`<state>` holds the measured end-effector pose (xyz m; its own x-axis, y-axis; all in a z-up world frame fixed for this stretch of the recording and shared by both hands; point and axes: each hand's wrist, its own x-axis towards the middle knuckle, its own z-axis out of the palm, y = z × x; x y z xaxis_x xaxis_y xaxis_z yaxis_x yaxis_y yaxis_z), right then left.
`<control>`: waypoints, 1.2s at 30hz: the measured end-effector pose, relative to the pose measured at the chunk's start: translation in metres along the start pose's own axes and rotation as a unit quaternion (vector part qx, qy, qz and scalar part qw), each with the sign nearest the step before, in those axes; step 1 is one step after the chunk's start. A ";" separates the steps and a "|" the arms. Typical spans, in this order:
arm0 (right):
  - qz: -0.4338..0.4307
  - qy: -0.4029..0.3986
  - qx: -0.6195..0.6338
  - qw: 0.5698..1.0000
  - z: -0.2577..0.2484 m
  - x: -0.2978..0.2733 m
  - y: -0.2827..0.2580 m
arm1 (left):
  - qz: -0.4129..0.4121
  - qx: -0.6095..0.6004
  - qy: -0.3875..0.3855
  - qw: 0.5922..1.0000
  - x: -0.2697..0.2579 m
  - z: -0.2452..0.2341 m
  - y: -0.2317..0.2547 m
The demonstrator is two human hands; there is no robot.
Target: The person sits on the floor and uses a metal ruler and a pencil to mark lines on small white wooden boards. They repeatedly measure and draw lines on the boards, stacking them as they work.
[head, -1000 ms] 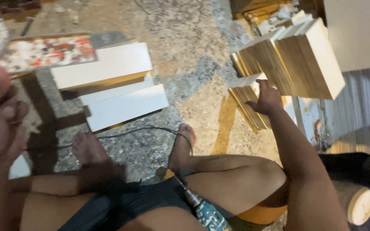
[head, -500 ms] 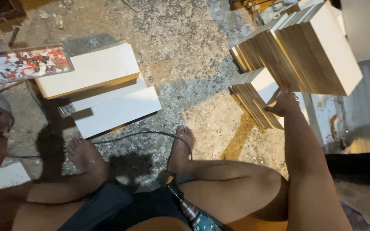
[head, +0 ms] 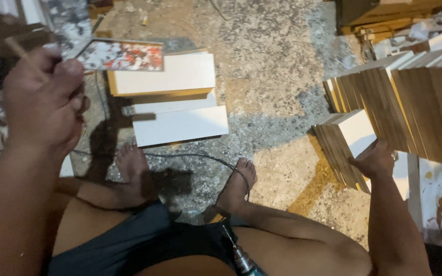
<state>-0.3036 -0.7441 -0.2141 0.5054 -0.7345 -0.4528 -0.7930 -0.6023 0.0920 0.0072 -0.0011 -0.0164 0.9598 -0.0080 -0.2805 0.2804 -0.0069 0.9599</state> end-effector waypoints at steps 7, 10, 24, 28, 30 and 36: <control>-0.205 0.061 -0.081 0.973 -0.016 -0.047 -0.099 | -0.003 -0.081 0.005 0.997 -0.008 0.010 0.010; -0.329 0.093 -0.212 0.915 -0.024 -0.087 -0.183 | 0.046 -0.069 -0.019 0.996 -0.010 0.008 0.004; -0.568 0.027 -0.212 0.795 0.076 -0.213 -0.452 | 0.060 -0.070 0.007 0.996 -0.016 -0.023 -0.009; -0.566 0.014 -0.209 0.798 0.096 -0.221 -0.476 | 0.061 -0.174 -0.027 0.983 -0.011 -0.031 -0.022; -0.573 0.018 -0.195 0.796 0.097 -0.228 -0.482 | 0.063 -0.167 -0.024 0.984 -0.012 -0.033 -0.022; -0.579 0.044 -0.221 0.783 0.107 -0.225 -0.492 | 0.061 -0.120 -0.024 0.991 -0.015 -0.042 -0.015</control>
<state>-0.0637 -0.2488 -0.2526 0.8359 0.3778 -0.3981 0.4006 -0.9158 -0.0279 -0.0107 0.0411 -0.0265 0.9868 -0.0409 -0.1566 0.1619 0.2346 0.9585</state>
